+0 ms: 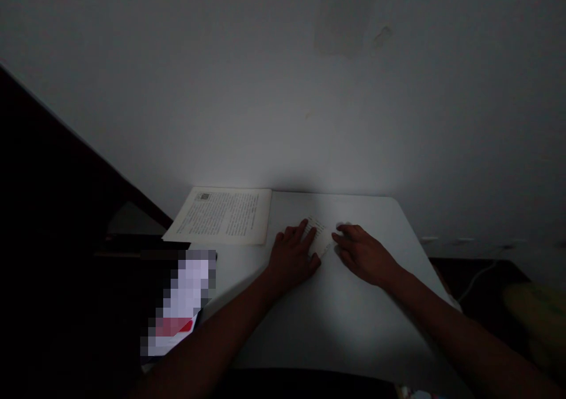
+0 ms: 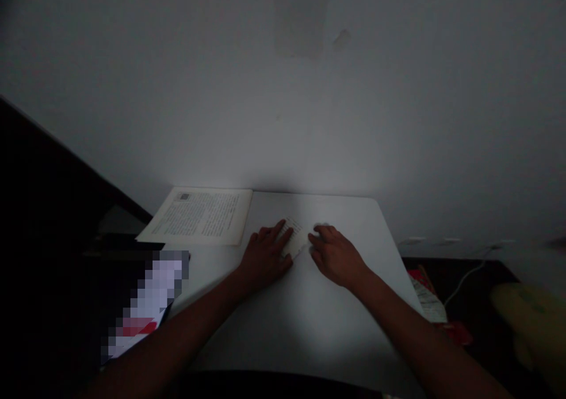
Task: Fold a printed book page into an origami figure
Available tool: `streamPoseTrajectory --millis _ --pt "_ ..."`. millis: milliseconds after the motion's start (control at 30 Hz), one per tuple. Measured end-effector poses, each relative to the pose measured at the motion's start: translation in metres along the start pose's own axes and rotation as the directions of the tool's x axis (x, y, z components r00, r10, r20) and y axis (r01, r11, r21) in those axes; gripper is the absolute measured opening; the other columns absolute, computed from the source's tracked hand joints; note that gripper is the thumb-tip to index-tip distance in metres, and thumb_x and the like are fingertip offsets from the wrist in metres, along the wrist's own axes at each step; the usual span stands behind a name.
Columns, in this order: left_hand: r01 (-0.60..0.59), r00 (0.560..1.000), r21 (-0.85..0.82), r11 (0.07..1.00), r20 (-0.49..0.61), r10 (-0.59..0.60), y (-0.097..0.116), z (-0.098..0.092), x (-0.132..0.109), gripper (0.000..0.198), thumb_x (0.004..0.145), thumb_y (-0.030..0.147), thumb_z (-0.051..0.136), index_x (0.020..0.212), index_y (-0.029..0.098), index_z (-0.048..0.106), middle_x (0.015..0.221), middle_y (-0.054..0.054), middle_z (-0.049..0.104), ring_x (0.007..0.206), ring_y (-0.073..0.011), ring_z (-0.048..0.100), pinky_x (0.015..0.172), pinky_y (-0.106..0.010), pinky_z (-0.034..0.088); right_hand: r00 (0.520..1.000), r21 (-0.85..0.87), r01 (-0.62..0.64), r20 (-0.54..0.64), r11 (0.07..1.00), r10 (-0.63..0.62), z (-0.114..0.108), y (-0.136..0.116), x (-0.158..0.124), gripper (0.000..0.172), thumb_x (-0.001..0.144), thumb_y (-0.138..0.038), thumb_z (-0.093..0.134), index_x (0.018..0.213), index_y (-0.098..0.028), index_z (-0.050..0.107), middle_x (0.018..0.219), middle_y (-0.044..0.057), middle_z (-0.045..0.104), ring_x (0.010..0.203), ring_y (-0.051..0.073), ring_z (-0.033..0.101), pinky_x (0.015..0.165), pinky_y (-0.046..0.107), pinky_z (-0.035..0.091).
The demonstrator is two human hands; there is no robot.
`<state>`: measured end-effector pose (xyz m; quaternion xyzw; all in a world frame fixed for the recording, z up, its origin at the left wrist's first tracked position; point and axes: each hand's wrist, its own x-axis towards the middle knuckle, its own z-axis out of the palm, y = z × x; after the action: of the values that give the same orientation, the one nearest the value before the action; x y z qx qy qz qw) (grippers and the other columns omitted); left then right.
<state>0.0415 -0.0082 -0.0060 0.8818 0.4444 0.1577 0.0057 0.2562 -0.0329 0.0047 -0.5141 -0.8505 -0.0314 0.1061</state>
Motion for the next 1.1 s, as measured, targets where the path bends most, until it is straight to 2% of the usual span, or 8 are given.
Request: streamPoseTrajectory --millis 100,267,400,533,700,867,1100 --pt "0.004 1.000 0.005 1.000 0.002 -0.004 0.001 0.000 0.000 0.059 0.077 0.040 0.055 0.133 0.024 0.043 0.145 -0.010 0.035 0.114 -0.0324 0.044 0.088 -0.048 0.040 1.000 -0.031 -0.030 -0.002 0.999 0.030 0.003 -0.007 0.011 0.042 0.086 -0.023 0.047 0.125 -0.011 0.054 0.130 0.018 0.049 0.120 0.029 0.041 0.098 0.044 0.039" --pt "0.018 1.000 0.011 1.000 0.013 -0.018 0.001 0.001 0.001 0.062 0.077 0.043 0.055 0.134 0.025 0.040 0.146 -0.012 0.032 0.115 -0.0335 0.043 0.089 -0.049 0.039 0.996 -0.048 -0.088 -0.020 0.995 0.087 0.007 -0.018 0.036 0.038 0.089 -0.024 0.045 0.123 -0.014 0.055 0.128 0.016 0.051 0.116 0.027 0.043 0.095 0.041 0.039" --pt "0.049 0.999 0.015 0.999 0.019 -0.049 0.002 0.002 0.000 0.063 0.076 0.043 0.056 0.135 0.026 0.038 0.147 -0.015 0.027 0.116 -0.0351 0.043 0.089 -0.049 0.038 0.984 -0.012 -0.170 -0.061 0.985 0.169 0.013 -0.021 0.053 0.033 0.093 -0.035 0.040 0.110 -0.018 0.064 0.109 0.013 0.058 0.099 0.024 0.051 0.086 0.036 0.043" --pt "0.056 0.998 -0.004 0.998 0.008 -0.056 0.004 0.002 -0.002 0.061 0.079 0.040 0.054 0.134 0.020 0.038 0.141 -0.016 0.035 0.116 -0.0327 0.043 0.093 -0.046 0.037 0.968 0.094 -0.240 -0.048 0.966 0.246 0.022 -0.017 0.065 0.033 0.093 -0.039 0.040 0.091 -0.020 0.067 0.088 0.008 0.060 0.086 0.019 0.056 0.076 0.028 0.044" --pt "0.065 0.998 -0.030 0.997 -0.004 -0.065 0.007 0.002 -0.004 0.045 0.083 0.036 0.049 0.121 0.013 0.047 0.129 -0.016 0.047 0.115 -0.0289 0.044 0.094 -0.043 0.037 0.931 0.105 -0.356 -0.049 0.929 0.362 0.029 -0.017 0.078 0.039 0.087 -0.053 0.045 0.079 -0.018 0.061 0.082 0.006 0.061 0.075 0.018 0.058 0.066 0.028 0.041" --pt "0.044 0.999 0.009 0.999 -0.013 -0.044 0.009 0.001 -0.005 0.034 0.086 0.035 0.045 0.112 0.013 0.051 0.126 -0.016 0.049 0.116 -0.0297 0.044 0.091 -0.044 0.038 0.901 0.120 -0.424 -0.050 0.898 0.432 0.026 -0.020 0.084 0.041 0.084 -0.059 0.045 0.079 -0.020 0.058 0.081 0.006 0.064 0.071 0.018 0.059 0.061 0.028 0.038" --pt "0.034 0.999 0.008 0.999 -0.028 -0.033 0.009 0.002 -0.008 0.032 0.086 0.035 0.047 0.112 0.015 0.052 0.127 -0.015 0.049 0.118 -0.0295 0.042 0.090 -0.044 0.038 0.871 0.077 -0.492 0.028 0.867 0.491 0.021 -0.018 0.093 0.037 0.084 -0.056 0.048 0.080 -0.022 0.062 0.081 0.005 0.069 0.073 0.019 0.062 0.058 0.028 0.036"
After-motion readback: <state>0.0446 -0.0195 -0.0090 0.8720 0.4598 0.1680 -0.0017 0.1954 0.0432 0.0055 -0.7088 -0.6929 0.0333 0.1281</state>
